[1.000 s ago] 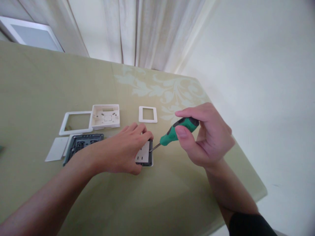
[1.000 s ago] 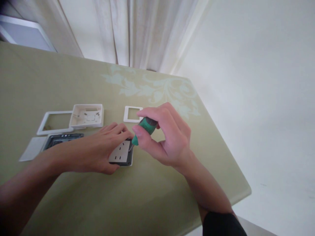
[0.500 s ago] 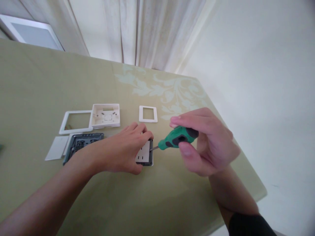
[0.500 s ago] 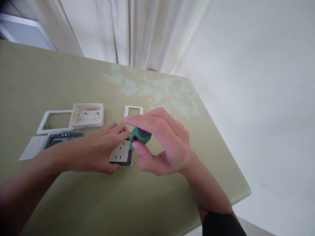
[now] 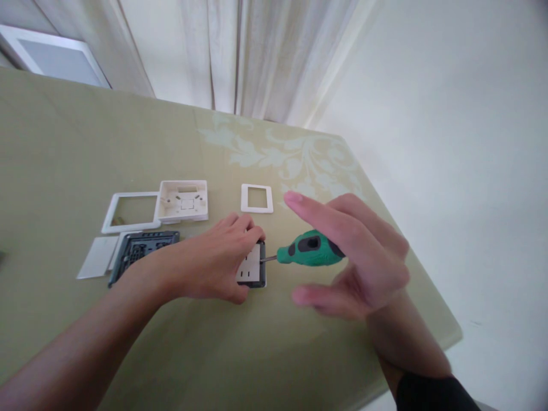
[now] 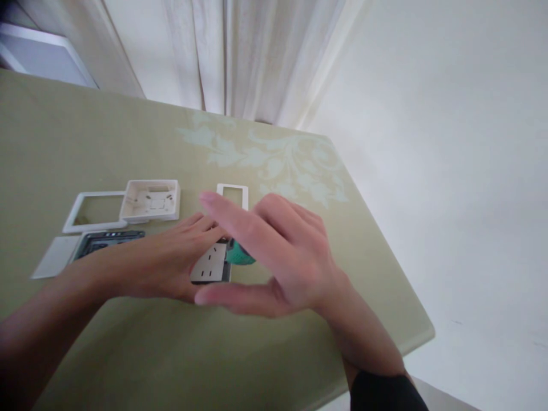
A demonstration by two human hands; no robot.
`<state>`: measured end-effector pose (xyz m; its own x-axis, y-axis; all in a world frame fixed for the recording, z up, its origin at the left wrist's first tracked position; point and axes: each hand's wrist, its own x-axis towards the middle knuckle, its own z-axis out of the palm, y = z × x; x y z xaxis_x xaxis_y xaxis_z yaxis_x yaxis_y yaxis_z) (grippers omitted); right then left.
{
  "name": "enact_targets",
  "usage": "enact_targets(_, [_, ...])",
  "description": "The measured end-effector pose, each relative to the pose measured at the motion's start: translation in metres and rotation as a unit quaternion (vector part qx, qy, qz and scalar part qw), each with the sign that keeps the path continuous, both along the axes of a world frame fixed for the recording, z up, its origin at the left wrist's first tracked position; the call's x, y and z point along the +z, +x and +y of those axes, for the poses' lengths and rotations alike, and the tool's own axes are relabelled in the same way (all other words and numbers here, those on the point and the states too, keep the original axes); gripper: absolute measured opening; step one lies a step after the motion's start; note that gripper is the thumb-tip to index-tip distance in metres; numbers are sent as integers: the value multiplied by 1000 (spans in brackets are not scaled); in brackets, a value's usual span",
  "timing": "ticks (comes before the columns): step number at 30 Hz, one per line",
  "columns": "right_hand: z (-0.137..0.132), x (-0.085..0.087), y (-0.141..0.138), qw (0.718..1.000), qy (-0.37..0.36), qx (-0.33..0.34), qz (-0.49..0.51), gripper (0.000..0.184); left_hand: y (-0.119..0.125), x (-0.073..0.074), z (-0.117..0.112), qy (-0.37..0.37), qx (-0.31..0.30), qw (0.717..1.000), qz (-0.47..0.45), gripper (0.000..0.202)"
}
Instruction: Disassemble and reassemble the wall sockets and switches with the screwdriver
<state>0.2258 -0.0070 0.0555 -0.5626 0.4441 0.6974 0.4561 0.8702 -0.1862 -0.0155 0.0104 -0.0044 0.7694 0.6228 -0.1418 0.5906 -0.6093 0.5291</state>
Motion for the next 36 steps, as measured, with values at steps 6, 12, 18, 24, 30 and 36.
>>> enact_targets(6, [-4, -1, -5, 997, -38, 17, 60, 58, 1, -2, -1, -5, 10, 1000, 8, 65])
enact_targets(12, [-2, 1, -2, 998, 26, -50, 25, 47, 2, 1, -1, -13, 8, 1000, 24, 54])
enact_targets(18, [0, 6, -1, 997, -50, 45, 36, 55, 3, 3, -1, -13, 12, 999, 31, 54])
enact_targets(24, [0, 3, -3, 999, -24, 2, 28, 64, 3, 5, -1, -12, 10, 999, 29, 53])
enact_targets(30, [-4, 2, -4, 996, -58, 49, 39, 61, 2, 5, -2, 2, 9, 1000, 26, 56])
enact_targets(36, [-2, 2, -6, 998, -26, 1, 51, 60, 4, 3, -1, -8, 9, 1000, 26, 53])
